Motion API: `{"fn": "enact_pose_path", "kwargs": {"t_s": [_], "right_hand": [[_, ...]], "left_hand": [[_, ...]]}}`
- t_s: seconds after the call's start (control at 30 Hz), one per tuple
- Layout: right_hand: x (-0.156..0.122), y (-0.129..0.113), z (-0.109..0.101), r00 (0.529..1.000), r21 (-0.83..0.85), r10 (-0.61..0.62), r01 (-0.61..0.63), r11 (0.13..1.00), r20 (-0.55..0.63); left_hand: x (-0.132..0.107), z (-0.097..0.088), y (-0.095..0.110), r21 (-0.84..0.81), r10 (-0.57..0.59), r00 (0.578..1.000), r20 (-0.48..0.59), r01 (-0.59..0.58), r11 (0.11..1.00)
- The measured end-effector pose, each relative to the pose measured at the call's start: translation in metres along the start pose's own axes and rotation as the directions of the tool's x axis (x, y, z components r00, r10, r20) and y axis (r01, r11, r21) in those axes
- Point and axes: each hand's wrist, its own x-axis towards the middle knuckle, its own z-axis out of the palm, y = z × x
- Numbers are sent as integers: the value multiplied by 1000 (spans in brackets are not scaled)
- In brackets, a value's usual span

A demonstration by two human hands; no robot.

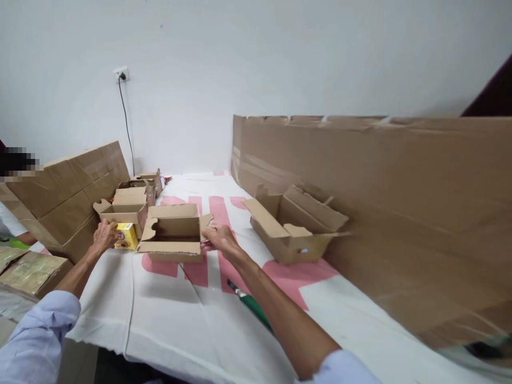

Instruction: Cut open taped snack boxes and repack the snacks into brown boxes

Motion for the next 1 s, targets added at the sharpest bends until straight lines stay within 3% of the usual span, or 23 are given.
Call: {"fn": "enact_pose_path", "kwargs": {"t_s": [0.23,0.43,0.73,1.0], "right_hand": [[32,8,13,999,27,4,-3,1000,-44],[31,16,6,995,48,-93,95,994,-39],[-43,57,-49,963,-148,-262,251,957,-60],[-92,113,-95,925,-610,-373,251,751,-79]], "left_hand": [[3,-2,5,12,0,1000,27,0,1000],[-4,-3,1,-5,12,999,49,-12,1000],[-17,1,-8,-74,42,999,18,-41,996],[-17,5,10,-123,47,999,-25,-50,991]]}}
